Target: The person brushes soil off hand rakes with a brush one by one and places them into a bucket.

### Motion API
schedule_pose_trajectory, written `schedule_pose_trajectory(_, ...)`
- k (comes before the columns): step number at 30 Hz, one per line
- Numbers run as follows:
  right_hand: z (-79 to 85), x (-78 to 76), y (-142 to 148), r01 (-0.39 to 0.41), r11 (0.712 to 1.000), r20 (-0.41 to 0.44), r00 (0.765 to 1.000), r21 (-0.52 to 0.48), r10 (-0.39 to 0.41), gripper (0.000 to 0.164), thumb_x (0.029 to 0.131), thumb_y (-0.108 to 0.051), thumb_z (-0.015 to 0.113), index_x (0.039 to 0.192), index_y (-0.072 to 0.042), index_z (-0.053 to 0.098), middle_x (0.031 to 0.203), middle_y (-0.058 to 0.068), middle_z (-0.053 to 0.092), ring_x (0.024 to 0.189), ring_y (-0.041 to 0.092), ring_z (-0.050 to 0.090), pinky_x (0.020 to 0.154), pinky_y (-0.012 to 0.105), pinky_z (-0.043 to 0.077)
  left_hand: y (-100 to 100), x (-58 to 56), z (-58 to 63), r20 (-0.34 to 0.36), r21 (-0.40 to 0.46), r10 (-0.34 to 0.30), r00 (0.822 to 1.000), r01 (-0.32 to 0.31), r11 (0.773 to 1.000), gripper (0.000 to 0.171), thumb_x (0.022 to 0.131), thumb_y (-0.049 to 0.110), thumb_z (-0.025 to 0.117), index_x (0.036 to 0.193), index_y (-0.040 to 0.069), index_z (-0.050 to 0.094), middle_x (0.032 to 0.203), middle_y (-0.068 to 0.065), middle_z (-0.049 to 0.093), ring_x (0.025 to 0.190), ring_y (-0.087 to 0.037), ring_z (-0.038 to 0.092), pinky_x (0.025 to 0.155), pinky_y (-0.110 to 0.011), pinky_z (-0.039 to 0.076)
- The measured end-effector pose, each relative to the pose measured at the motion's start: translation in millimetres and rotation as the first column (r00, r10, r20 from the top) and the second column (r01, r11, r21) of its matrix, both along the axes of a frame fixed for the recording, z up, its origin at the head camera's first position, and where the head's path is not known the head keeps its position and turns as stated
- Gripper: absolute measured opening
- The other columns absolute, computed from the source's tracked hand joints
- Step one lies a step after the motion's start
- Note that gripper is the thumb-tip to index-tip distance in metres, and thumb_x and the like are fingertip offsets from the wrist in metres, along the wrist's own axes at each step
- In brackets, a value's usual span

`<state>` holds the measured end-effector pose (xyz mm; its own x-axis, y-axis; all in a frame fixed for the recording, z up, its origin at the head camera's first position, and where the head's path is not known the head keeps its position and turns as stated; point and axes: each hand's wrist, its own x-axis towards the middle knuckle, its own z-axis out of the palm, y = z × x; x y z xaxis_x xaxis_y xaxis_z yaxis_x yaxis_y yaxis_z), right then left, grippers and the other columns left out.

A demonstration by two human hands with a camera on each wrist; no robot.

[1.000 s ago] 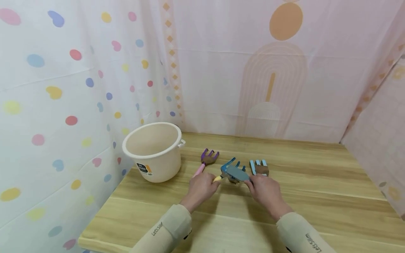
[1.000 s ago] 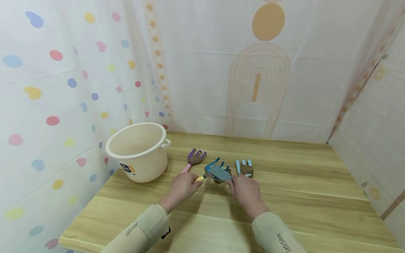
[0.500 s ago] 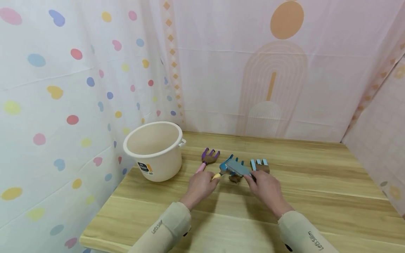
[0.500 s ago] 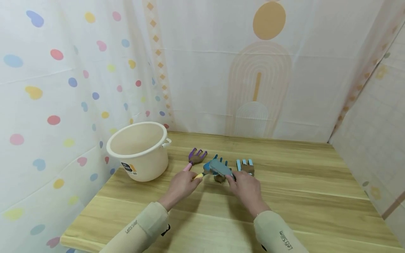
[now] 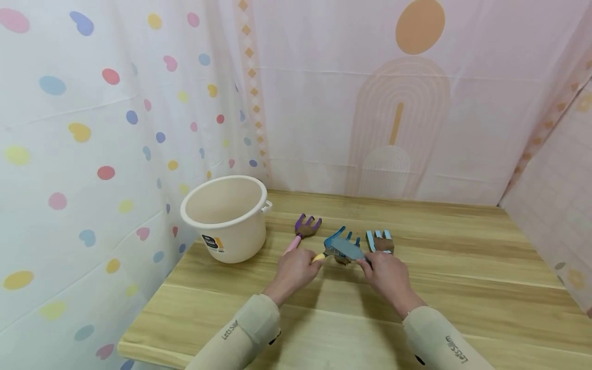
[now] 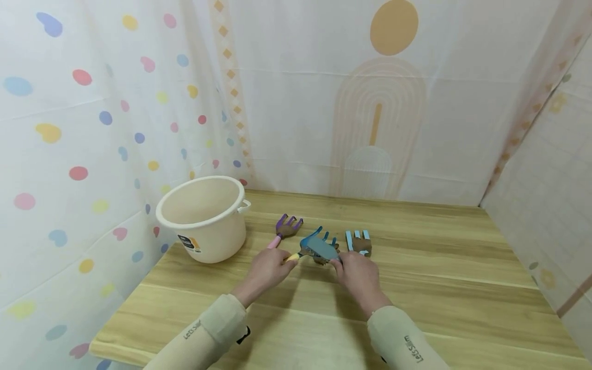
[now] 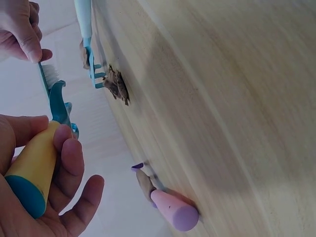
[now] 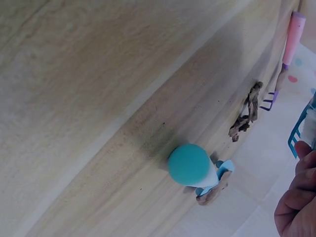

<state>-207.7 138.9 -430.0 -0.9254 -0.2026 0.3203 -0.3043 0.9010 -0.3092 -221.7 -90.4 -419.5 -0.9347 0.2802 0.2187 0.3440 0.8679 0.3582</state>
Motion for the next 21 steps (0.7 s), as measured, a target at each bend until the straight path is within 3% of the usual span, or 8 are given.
schedule_pose_trajectory(6, -2.0, 0.4, -1.0, 0.01, 0.998, -0.062, 0.998, 0.068, -0.005, 0.021, 0.095, -0.029, 0.068, 0.088, -0.009, 0.07, 0.079, 0.006, 0.065, 0.061, 0.021, 0.061, 0.047, 0.036, 0.045, 0.2, -0.7, -1.3, -0.011, 0.005, -0.002, 1.0, 0.002, 1.0, 0.026, 0.095, 0.029, 0.062, 0.081, 0.01, 0.074, 0.051, 0.01, 0.049, 0.048, -0.007, 0.046, 0.085, -0.042, 0.051)
schedule_pose_trajectory(14, -4.5, 0.7, -0.5, 0.04, 0.992, -0.175, 0.984, 0.116, -0.019, 0.022, 0.092, -0.027, 0.071, 0.083, -0.008, 0.066, 0.073, 0.006, 0.058, 0.054, 0.027, 0.06, 0.042, 0.04, 0.044, -0.9, -0.6, -2.7, -0.031, 0.024, -0.016, 0.999, 0.016, 1.0, 0.028, 0.093, 0.027, 0.062, 0.072, 0.011, 0.07, 0.05, 0.01, 0.048, 0.049, -0.007, 0.047, 0.108, -0.039, 0.037)
schedule_pose_trajectory(17, -2.9, -0.6, 2.9, 0.056, 0.994, -0.159, 0.986, 0.09, -0.041, 0.021, 0.093, -0.027, 0.07, 0.087, -0.007, 0.067, 0.076, 0.007, 0.059, 0.054, 0.027, 0.06, 0.042, 0.04, 0.043, -1.2, -0.5, -3.1, -0.031, 0.028, -0.012, 0.999, 0.013, 1.0, 0.028, 0.093, 0.027, 0.062, 0.071, 0.012, 0.069, 0.049, 0.011, 0.048, 0.048, -0.007, 0.047, 0.111, -0.036, 0.033)
schedule_pose_trajectory(21, 1.0, -3.1, 5.1, 0.057, 0.998, -0.105, 0.993, 0.014, -0.055, 0.024, 0.097, -0.029, 0.064, 0.091, -0.006, 0.069, 0.075, 0.006, 0.059, 0.052, 0.02, 0.053, 0.042, 0.035, 0.04, -1.2, -0.9, -2.5, -0.017, 0.043, -0.002, 1.0, 0.002, 0.999, 0.031, 0.094, 0.029, 0.062, 0.067, 0.014, 0.065, 0.049, 0.01, 0.047, 0.048, -0.008, 0.046, 0.109, -0.037, 0.035)
